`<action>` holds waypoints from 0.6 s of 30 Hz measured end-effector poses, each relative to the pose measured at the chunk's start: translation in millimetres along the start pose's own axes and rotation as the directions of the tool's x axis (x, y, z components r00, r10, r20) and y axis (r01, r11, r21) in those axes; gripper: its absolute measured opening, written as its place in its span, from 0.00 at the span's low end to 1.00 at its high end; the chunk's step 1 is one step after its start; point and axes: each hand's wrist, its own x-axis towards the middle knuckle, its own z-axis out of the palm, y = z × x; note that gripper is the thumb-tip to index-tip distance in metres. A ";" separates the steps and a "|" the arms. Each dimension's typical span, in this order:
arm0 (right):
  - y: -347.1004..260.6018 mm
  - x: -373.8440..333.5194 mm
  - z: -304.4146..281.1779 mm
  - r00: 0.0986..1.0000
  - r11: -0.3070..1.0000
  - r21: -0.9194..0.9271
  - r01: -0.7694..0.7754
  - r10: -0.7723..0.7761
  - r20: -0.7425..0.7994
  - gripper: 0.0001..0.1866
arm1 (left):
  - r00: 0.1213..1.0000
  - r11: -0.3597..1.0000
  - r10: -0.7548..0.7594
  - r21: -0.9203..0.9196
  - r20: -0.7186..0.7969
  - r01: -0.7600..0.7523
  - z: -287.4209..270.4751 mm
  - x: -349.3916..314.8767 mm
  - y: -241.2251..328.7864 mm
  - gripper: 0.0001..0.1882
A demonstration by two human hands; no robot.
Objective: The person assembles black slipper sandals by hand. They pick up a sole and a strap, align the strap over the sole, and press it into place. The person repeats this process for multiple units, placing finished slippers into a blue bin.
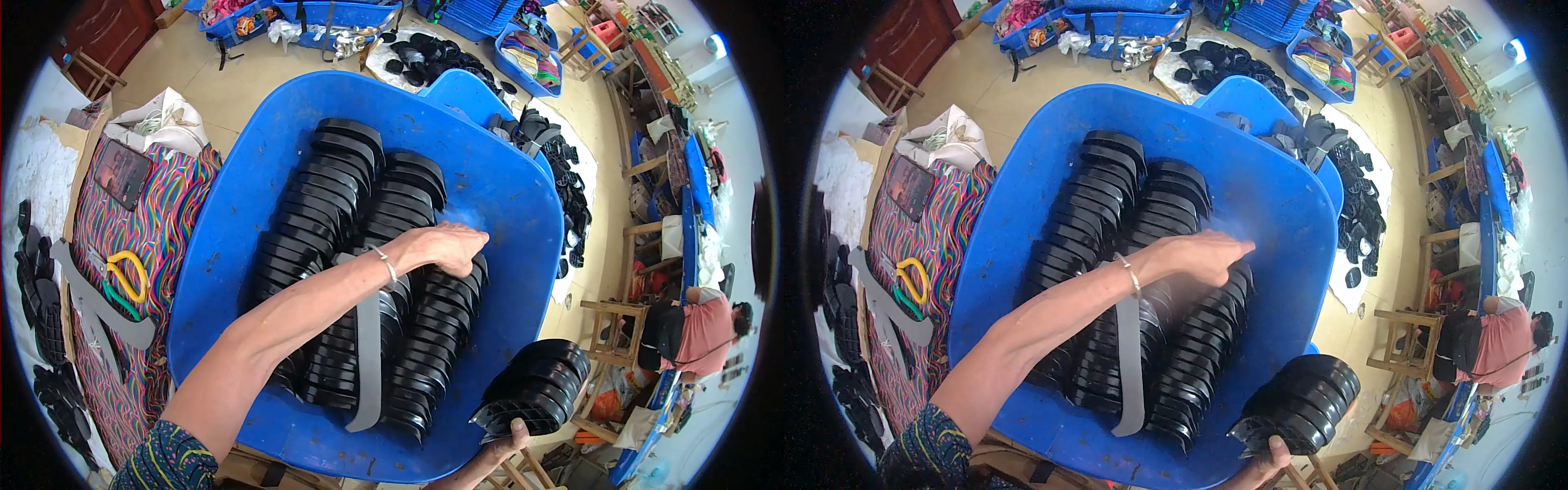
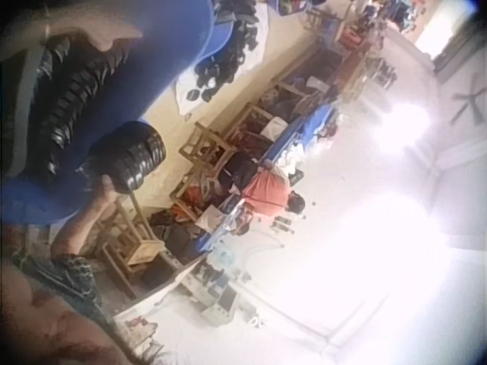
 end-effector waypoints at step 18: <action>-50.1 135.0 205.7 0.536 0.007 -0.575 0.818 -0.373 0.757 0.59 | 0.606 0.971 0.235 0.212 -0.760 -0.110 83.4 -43.7 2.3 0.27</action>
